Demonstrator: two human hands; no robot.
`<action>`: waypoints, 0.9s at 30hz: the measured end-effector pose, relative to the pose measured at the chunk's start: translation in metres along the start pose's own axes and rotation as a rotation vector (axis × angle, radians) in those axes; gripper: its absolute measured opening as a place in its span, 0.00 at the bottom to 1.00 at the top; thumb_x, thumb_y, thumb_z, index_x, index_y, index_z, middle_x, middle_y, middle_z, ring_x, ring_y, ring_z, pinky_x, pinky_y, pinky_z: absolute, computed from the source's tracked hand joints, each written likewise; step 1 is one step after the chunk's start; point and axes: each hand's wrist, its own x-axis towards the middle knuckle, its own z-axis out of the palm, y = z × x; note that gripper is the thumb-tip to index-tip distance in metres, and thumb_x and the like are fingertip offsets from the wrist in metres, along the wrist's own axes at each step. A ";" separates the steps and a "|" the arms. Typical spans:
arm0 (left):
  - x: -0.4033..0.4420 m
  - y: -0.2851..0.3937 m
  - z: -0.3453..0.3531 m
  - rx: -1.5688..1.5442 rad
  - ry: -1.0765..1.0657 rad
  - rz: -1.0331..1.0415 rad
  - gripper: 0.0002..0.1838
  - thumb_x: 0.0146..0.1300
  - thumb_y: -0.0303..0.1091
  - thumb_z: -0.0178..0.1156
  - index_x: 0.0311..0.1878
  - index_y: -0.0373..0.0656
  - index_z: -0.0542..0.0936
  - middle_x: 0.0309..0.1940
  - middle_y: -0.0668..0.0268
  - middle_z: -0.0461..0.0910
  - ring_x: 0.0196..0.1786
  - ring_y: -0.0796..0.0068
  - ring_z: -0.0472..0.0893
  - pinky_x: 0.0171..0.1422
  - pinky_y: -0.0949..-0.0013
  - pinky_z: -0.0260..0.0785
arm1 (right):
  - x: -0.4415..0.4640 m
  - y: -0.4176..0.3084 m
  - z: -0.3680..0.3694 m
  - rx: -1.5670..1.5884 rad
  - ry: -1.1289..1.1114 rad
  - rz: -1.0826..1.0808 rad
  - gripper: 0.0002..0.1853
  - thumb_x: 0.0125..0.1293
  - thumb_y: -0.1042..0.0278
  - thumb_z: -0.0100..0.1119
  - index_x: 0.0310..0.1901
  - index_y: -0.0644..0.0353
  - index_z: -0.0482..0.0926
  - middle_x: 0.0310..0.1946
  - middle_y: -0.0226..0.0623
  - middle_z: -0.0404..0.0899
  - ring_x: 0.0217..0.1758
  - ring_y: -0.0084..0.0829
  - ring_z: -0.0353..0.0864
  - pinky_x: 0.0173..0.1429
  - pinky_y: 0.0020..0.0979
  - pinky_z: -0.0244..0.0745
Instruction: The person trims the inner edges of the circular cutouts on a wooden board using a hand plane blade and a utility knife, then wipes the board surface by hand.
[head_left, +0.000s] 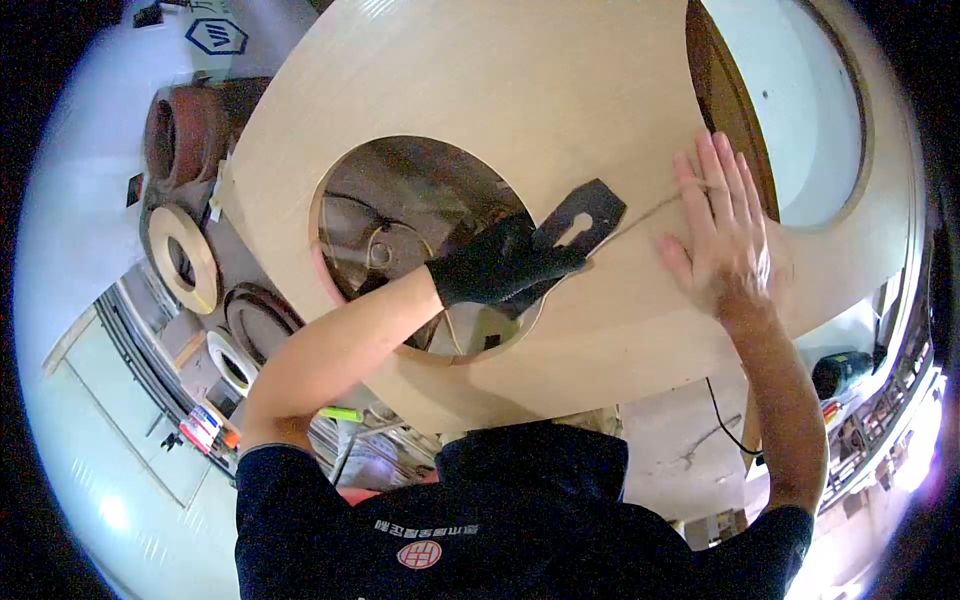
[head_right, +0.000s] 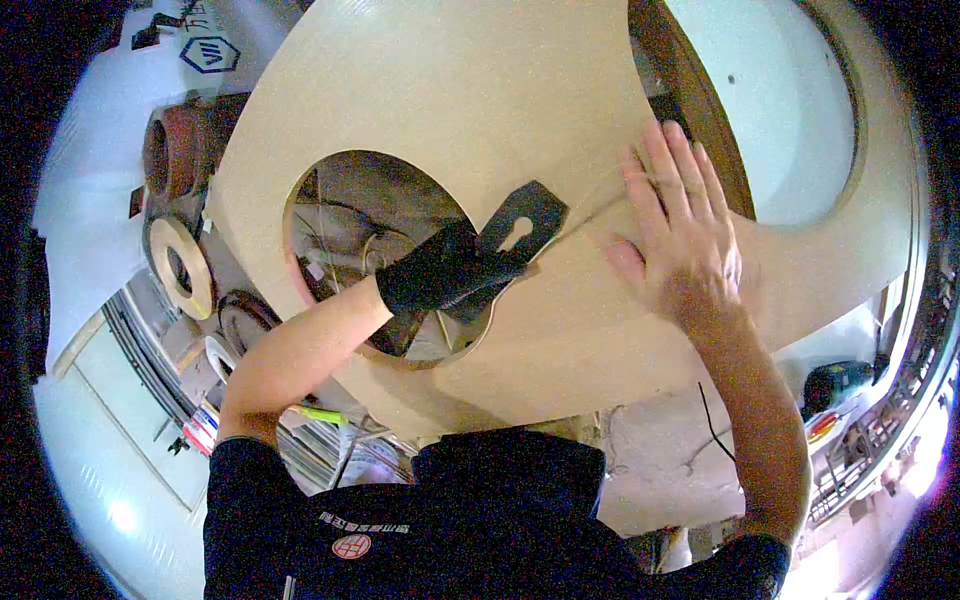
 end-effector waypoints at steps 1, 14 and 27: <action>-0.001 0.004 -0.001 0.011 -0.059 -0.080 0.20 0.74 0.52 0.59 0.66 0.60 0.76 0.20 0.64 0.79 0.19 0.68 0.79 0.23 0.64 0.70 | 0.001 0.001 0.000 -0.002 0.007 -0.002 0.43 0.58 0.52 0.70 0.73 0.64 0.67 0.80 0.54 0.54 0.84 0.55 0.51 0.84 0.54 0.49; 0.001 -0.002 0.023 0.113 -0.029 -0.017 0.19 0.75 0.53 0.58 0.50 0.48 0.85 0.16 0.55 0.76 0.19 0.69 0.78 0.27 0.62 0.68 | -0.119 -0.056 0.035 -0.066 0.038 0.377 0.46 0.67 0.43 0.57 0.78 0.64 0.56 0.81 0.58 0.48 0.84 0.60 0.46 0.84 0.58 0.41; -0.013 0.034 0.033 0.280 -0.256 -0.461 0.40 0.57 0.76 0.64 0.33 0.39 0.85 0.16 0.54 0.79 0.22 0.62 0.81 0.32 0.60 0.72 | -0.151 -0.066 0.052 0.031 0.356 0.443 0.42 0.65 0.58 0.64 0.77 0.65 0.59 0.80 0.56 0.51 0.84 0.56 0.49 0.84 0.53 0.47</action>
